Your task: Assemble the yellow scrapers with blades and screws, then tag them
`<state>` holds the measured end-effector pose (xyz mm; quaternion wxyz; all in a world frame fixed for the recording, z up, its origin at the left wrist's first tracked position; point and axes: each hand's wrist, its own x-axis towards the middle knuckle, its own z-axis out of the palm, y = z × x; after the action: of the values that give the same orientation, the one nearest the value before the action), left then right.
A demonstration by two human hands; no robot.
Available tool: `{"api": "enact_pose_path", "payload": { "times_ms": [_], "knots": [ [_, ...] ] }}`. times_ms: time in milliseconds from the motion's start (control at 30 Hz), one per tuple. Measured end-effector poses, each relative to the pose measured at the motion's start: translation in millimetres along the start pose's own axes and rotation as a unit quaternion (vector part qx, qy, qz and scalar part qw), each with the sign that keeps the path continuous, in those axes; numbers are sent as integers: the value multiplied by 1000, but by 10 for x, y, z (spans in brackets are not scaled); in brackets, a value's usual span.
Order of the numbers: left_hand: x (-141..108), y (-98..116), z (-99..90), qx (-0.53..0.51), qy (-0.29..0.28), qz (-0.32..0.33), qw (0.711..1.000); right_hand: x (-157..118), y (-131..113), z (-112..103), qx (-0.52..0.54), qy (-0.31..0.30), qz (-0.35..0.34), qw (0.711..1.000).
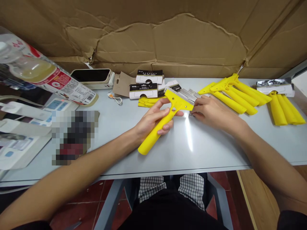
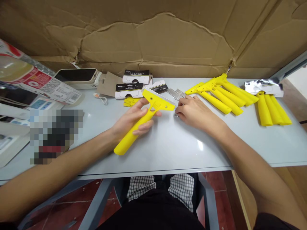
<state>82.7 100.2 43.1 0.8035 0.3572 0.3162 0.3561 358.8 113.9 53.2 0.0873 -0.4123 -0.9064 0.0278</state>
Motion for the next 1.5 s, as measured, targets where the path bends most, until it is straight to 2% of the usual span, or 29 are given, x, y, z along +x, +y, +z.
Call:
{"api": "enact_pose_path", "payload": {
  "times_ms": [333, 433, 533, 667, 867, 1133, 1400, 1500],
  "knots": [
    [12, -52, -15, -10, 6, -18, 1000, 13, -4, 10, -67, 0, -16, 998],
    [-5, -84, 10, -27, -5, -22, 999, -21, 75, -83, -35, 19, -7, 999],
    [-51, -112, 82, -22, -18, -44, 999, -65, 100, -217, 22, 77, 18, 997],
    [-138, -174, 200, -6, -34, -66, 997, -85, -86, -304, 135, 132, 5, 982],
    [-218, -247, 273, 2, -58, -85, 995, -69, -405, -197, 223, 151, -12, 963],
    [-208, -281, 281, 53, -45, -64, 996, -85, -393, -160, 242, 157, -3, 957],
    [-209, -282, 272, 70, -63, -52, 994, -96, -400, -137, 248, 153, 8, 957],
    [-183, -330, 227, 69, -92, -39, 993, -97, -381, -126, 251, 146, 6, 957]
  ]
}}
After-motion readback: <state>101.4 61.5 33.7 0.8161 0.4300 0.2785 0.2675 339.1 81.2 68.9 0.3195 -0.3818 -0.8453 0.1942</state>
